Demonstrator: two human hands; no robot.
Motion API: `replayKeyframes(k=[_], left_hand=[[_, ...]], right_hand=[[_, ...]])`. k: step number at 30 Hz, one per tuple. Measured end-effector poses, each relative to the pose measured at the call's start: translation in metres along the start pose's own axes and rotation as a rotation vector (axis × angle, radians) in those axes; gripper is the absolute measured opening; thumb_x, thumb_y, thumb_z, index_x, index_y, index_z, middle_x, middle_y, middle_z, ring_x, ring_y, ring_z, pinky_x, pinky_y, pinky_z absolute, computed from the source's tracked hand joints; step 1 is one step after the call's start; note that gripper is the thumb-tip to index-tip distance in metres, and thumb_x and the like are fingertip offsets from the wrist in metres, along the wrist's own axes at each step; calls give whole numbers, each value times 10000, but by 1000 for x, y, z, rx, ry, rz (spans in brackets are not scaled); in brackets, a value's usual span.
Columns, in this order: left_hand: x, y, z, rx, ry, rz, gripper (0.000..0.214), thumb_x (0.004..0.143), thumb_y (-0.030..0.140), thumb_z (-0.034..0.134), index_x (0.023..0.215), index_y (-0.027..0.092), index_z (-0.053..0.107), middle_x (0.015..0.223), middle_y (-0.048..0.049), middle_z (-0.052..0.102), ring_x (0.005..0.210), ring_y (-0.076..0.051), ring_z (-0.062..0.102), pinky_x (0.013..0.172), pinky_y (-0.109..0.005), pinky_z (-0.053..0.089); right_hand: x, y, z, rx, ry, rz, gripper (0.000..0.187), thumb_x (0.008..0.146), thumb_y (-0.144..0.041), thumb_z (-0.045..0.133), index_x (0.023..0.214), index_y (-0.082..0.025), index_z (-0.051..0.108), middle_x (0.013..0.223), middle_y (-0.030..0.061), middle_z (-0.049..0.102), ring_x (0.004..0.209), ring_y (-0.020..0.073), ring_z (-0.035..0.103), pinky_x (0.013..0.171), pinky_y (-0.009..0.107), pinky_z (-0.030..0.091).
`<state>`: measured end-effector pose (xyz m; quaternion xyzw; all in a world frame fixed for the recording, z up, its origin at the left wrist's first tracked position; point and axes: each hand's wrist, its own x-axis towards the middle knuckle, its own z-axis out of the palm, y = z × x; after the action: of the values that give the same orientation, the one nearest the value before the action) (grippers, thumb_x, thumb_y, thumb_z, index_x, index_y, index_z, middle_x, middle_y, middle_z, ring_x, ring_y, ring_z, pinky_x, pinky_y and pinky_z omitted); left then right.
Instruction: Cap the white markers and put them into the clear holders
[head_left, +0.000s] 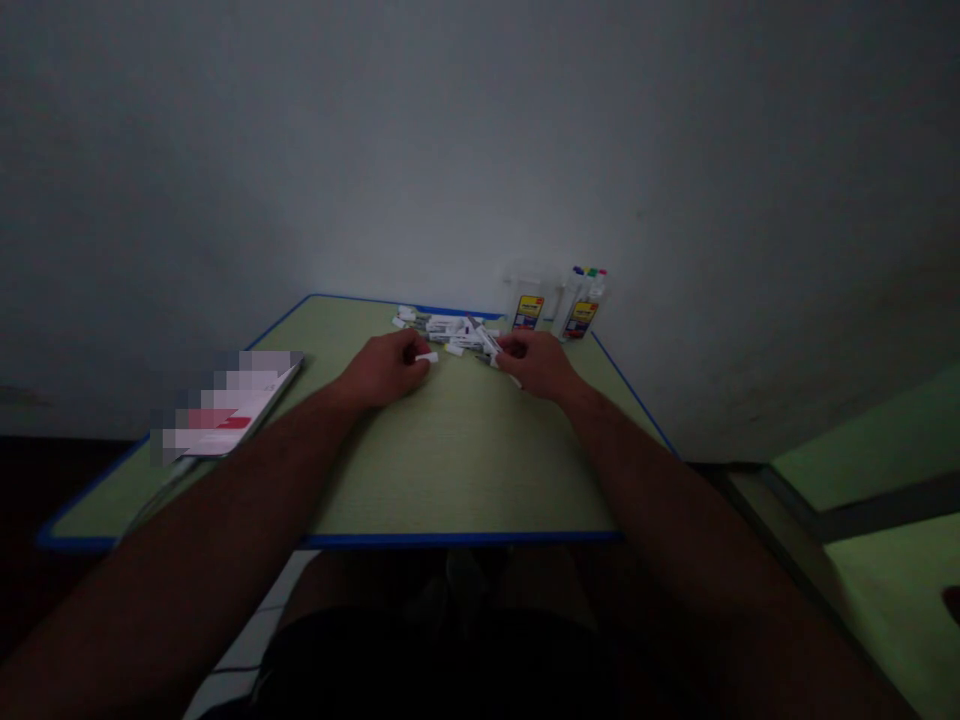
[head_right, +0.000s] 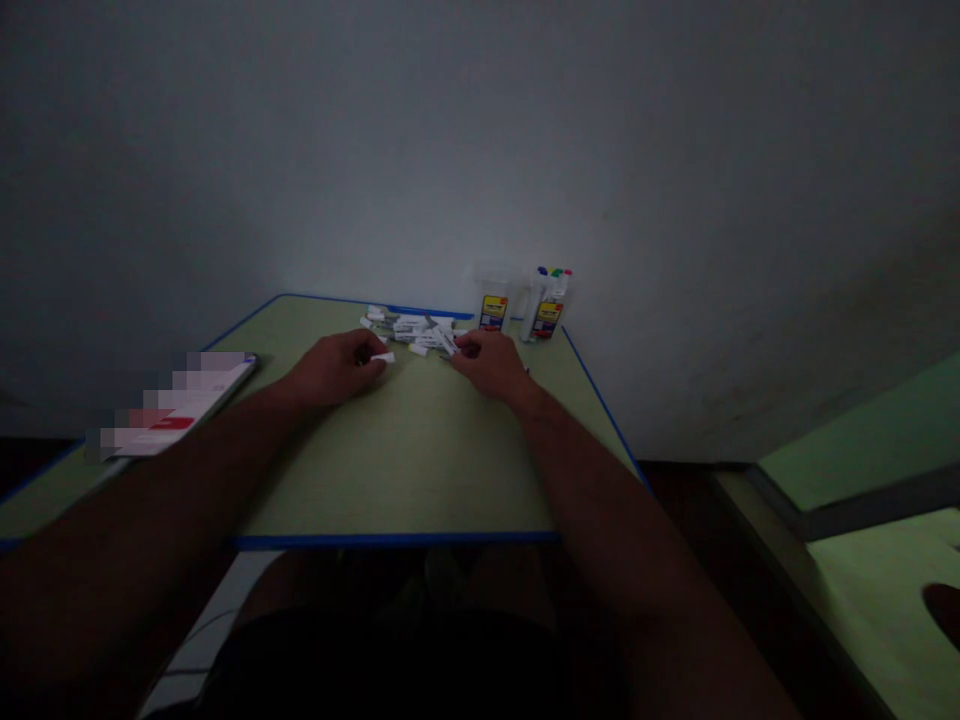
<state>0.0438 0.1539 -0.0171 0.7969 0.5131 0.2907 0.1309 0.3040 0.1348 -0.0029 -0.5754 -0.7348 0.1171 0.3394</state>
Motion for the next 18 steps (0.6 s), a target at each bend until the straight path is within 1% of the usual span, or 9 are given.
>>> replayKeyframes(k=[5, 10, 15, 18], left_hand=[[-2, 6, -1, -67, 62, 13, 221, 772, 313, 633, 942, 188, 698, 840, -45, 721, 704, -178, 606, 709, -320, 474], [-3, 10, -2, -83, 122, 6, 194, 754, 275, 651, 922, 190, 700, 819, -36, 717, 710, -169, 604, 726, -313, 477], [-2, 8, -1, -102, 125, 19, 186, 756, 268, 655, 922, 192, 693, 820, -30, 713, 705, -160, 595, 717, -303, 474], [-3, 10, -1, -106, 125, 17, 184, 757, 269, 650, 917, 186, 685, 805, -30, 697, 696, -158, 584, 704, -307, 462]], right_hand=[[-1, -1, -1, -2, 7, -16, 194, 806, -157, 698, 981, -149, 782, 918, 68, 768, 789, 161, 683, 752, 288, 510], [-1, 2, 0, 31, 8, -3, 205, 806, -184, 695, 991, -151, 776, 900, 61, 763, 771, 156, 672, 748, 288, 507], [-1, 1, 0, 21, 13, -13, 187, 793, -181, 694, 959, -150, 774, 886, 57, 755, 753, 150, 659, 745, 289, 502], [-1, -1, -1, 87, 15, 40, 181, 777, -182, 702, 941, -145, 770, 864, 56, 750, 725, 146, 651, 721, 284, 510]])
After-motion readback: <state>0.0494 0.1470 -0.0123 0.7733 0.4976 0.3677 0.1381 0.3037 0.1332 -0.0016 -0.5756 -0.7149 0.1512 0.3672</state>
